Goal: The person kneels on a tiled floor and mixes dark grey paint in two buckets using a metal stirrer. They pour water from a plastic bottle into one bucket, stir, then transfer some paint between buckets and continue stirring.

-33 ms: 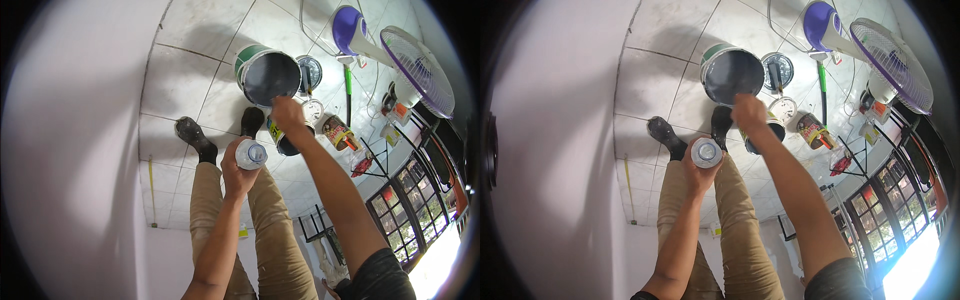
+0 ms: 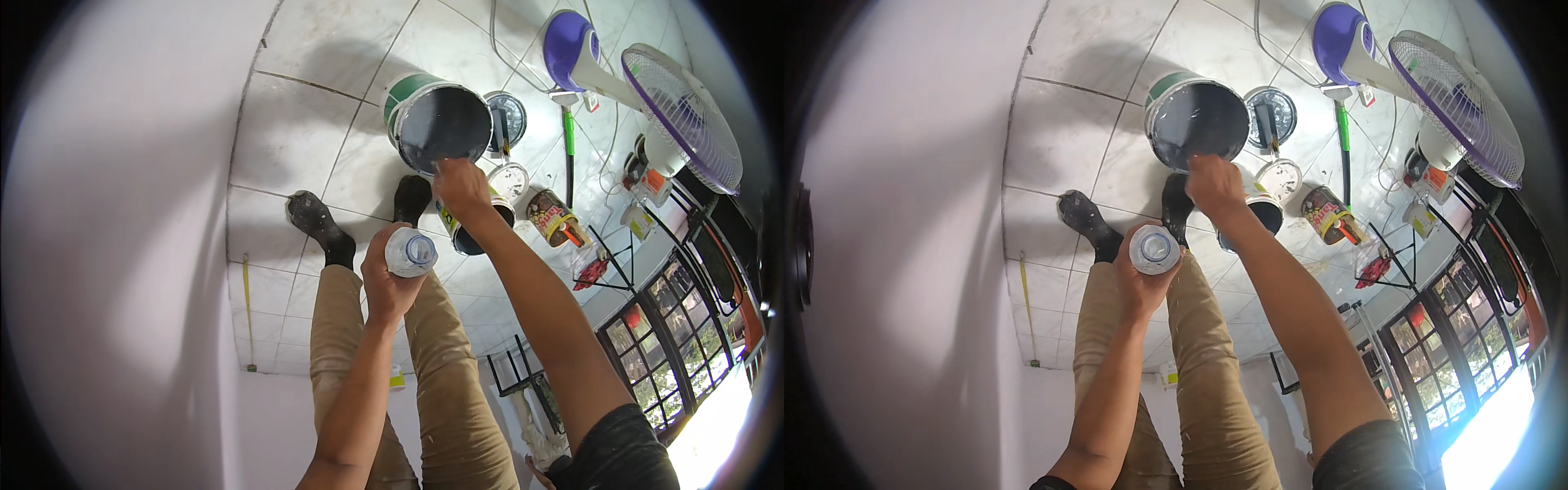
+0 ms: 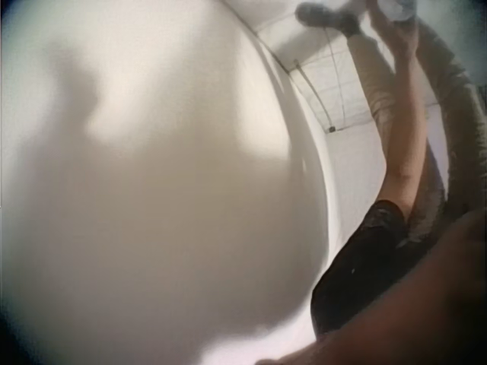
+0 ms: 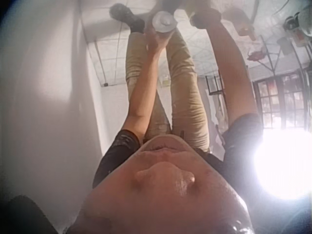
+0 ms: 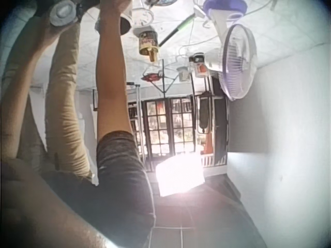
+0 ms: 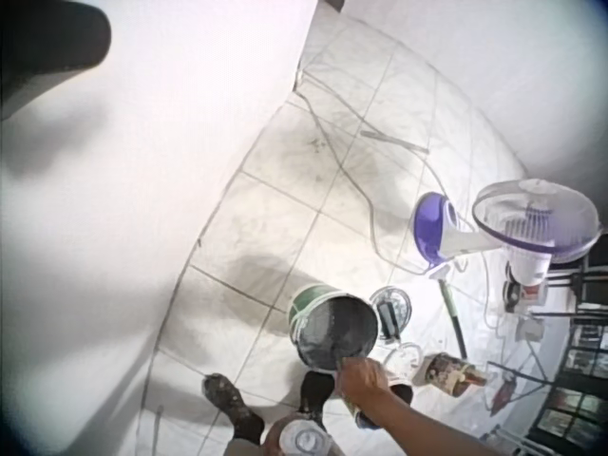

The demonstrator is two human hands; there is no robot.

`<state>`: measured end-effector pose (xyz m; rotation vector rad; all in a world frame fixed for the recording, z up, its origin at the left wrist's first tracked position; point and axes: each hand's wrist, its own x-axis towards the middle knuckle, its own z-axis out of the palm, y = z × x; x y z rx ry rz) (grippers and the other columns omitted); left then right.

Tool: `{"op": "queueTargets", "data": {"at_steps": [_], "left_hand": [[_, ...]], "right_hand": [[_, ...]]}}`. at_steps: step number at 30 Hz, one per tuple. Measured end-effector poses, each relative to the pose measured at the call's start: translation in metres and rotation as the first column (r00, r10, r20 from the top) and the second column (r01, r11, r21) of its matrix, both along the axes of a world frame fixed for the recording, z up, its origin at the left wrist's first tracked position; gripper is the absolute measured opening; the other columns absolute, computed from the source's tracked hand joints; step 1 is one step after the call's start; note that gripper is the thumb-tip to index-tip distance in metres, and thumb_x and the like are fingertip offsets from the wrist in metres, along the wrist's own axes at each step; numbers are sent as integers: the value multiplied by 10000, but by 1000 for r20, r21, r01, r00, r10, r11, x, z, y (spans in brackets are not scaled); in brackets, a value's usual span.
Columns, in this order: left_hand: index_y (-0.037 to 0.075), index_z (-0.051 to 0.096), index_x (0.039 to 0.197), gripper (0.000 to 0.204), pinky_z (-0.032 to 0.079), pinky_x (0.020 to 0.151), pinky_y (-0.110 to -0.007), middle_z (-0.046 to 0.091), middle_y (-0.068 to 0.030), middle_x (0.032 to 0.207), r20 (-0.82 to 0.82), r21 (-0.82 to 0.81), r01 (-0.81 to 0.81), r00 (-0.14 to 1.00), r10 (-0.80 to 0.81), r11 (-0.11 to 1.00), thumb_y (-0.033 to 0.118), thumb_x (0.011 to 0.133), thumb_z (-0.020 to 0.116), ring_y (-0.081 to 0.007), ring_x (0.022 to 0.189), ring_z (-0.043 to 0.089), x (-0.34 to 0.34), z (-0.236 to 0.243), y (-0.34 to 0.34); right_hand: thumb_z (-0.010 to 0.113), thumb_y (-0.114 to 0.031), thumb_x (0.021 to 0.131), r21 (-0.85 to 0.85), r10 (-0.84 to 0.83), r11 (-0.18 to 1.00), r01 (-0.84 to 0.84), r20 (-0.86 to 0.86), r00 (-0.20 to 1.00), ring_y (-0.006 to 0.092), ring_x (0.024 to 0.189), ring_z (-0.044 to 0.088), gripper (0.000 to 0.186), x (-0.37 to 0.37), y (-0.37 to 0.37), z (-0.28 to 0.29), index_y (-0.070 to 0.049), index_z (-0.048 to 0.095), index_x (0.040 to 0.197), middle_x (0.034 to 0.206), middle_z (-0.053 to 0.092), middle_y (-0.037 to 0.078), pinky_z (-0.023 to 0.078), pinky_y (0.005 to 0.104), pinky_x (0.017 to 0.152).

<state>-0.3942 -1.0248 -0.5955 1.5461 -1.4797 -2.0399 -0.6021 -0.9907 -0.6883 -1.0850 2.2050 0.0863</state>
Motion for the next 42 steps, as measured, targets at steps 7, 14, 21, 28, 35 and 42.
{"op": "queueTargets", "data": {"at_steps": [7, 14, 21, 28, 35, 42], "left_hand": [[13, 661, 1257, 526, 586, 948, -303, 725, -51, 1115, 32, -41, -3, 999, 4, 999, -1, 812, 942, -137, 1027, 702, 1, -7, -7], [29, 695, 1238, 544, 605, 922, -355, 765, -108, 1123, 21, -27, -51, 998, 51, 998, 0, 751, 937, -254, 1026, 767, -2, -9, -3], [25, 698, 1239, 547, 604, 930, -349, 765, -105, 1126, 39, -37, -27, 999, 29, 999, 13, 754, 951, -233, 1039, 765, -1, -9, -1], [3, 666, 1241, 484, 575, 944, -308, 718, -53, 1123, 9, 8, -46, 999, 46, 999, 18, 837, 933, -137, 1024, 685, -6, -8, 6], [-3, 668, 1239, 481, 580, 939, -303, 734, -53, 1112, 19, -23, -50, 999, 51, 998, 17, 839, 933, -132, 1014, 697, -9, -10, -4], [-6, 674, 1237, 471, 591, 926, -308, 750, -59, 1099, 64, -89, 3, 998, 3, 996, 21, 843, 931, -135, 1004, 713, 0, -17, 0]], "right_hand": [[590, -233, 1055, 168, -187, 963, 212, -157, 970, 419, 868, 799, 256, -42, -16, -1, -49, 759, 1000, 910, 795, 226, 646, 527, 780], [618, -197, 1039, 112, -27, 993, 45, -155, 987, 433, 795, 784, 172, -28, -27, -11, -76, 716, 1109, 883, 790, 209, 638, 525, 698], [536, -257, 1095, 174, -187, 965, 197, -73, 980, 361, 904, 814, 289, -31, -28, 8, -60, 747, 1083, 903, 799, 221, 655, 509, 791], [626, -207, 999, 23, -72, 997, 73, -49, 996, 444, 829, 785, 179, -20, -44, 3, -94, 762, 971, 864, 772, 249, 646, 535, 766], [626, -130, 968, 111, 65, 992, -67, 26, 998, 388, 863, 805, 146, -2, -38, 14, -105, 767, 937, 897, 786, 223, 644, 492, 775], [680, -174, 947, 163, -87, 980, 114, -165, 982, 431, 945, 789, 146, -49, -21, 1, -59, 759, 988, 944, 786, 258, 633, 519, 836]]}}
